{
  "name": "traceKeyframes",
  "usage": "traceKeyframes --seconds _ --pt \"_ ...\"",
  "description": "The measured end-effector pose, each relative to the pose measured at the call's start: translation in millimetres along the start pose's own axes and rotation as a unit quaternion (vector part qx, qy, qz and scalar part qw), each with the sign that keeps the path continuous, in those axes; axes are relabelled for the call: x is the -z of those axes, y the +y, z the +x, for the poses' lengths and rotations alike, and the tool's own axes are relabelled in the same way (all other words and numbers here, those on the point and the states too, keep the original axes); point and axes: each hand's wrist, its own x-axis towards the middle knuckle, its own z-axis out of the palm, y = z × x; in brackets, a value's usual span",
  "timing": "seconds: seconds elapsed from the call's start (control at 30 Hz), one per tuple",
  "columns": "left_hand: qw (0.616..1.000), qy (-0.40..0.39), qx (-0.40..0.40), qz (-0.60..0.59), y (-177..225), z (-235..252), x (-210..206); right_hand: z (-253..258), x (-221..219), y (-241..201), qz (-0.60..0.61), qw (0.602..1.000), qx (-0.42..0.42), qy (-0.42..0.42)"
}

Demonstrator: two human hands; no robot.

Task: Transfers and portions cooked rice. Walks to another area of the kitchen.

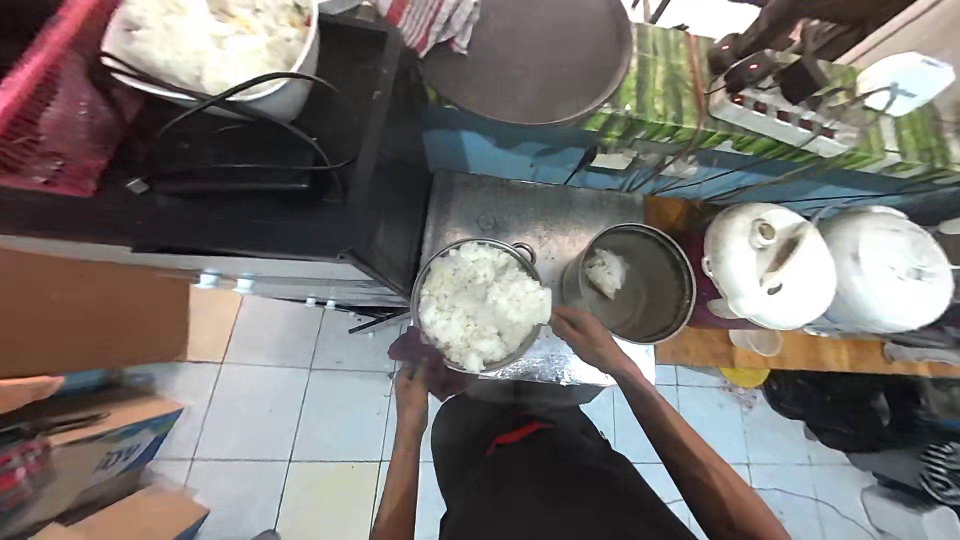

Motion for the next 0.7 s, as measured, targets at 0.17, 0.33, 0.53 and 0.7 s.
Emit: traceKeyframes --seconds 0.17,0.33,0.53,0.7 --pt "1.000 -0.011 -0.004 -0.024 1.5 1.4 1.7 -46.9 92.6 -14.7 -0.167 0.976 -0.029 0.140" --pt "1.000 0.002 0.017 -0.017 3.0 4.4 3.4 -48.0 120.3 -3.0 -0.513 0.814 -0.210 0.173" --pt "0.999 -0.006 0.023 -0.038 7.2 4.1 1.7 -54.5 137.6 0.7 -0.529 0.801 -0.229 0.161" --pt "0.999 0.003 0.003 -0.034 4.0 3.0 -1.4 -80.5 128.8 -39.4 -0.490 0.847 -0.097 0.181"
